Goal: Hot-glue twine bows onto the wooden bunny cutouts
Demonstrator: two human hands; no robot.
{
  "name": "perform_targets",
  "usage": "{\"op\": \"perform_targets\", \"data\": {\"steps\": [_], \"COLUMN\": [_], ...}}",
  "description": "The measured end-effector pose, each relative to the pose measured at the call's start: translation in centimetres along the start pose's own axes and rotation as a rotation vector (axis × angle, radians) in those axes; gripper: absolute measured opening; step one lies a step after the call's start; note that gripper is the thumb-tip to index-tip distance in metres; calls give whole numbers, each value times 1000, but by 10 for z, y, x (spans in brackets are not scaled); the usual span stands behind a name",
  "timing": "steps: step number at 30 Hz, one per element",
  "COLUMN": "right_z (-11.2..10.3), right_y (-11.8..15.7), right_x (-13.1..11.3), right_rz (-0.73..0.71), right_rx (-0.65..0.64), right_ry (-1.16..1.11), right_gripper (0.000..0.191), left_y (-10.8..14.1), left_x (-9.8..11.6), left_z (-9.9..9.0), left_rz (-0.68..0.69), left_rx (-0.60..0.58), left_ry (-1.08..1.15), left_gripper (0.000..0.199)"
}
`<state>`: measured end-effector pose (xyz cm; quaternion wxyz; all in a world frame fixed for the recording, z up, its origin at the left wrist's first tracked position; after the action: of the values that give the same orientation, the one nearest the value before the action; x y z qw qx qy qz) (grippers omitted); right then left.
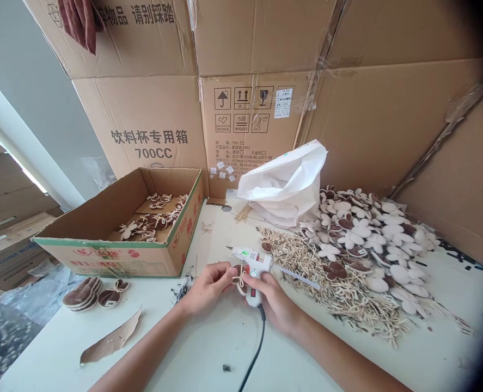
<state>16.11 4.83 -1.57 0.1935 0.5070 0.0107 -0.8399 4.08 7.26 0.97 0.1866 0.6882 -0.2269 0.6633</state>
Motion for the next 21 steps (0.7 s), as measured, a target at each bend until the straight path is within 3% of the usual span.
{"op": "perform_targets", "data": {"steps": [5, 15, 21], "right_z": [1, 0, 5], "right_y": [1, 0, 2], "right_x": [-1, 0, -3], "right_rz": [13, 5, -1], "right_rx": [6, 8, -17], "right_ry": [23, 16, 4], "right_gripper": [25, 24, 23], "left_y": [2, 1, 3], "left_x": [2, 7, -7], "left_z": [-2, 3, -4], "left_rz": [-35, -9, -87], "left_rx": [46, -16, 34], "left_ry": [3, -67, -31], "left_gripper": [55, 50, 59]}}
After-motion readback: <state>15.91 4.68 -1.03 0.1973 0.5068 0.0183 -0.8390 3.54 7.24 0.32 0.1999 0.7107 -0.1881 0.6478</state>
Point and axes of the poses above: each hand's wrist, its own y-axis away from the middle knuckle, its own z-axis out of the palm, x = y × z, the point moved 8 cm from there along -y, towards the middle knuckle, and after that the axes turned 2 degrees about -x, right-handed, at the moved point
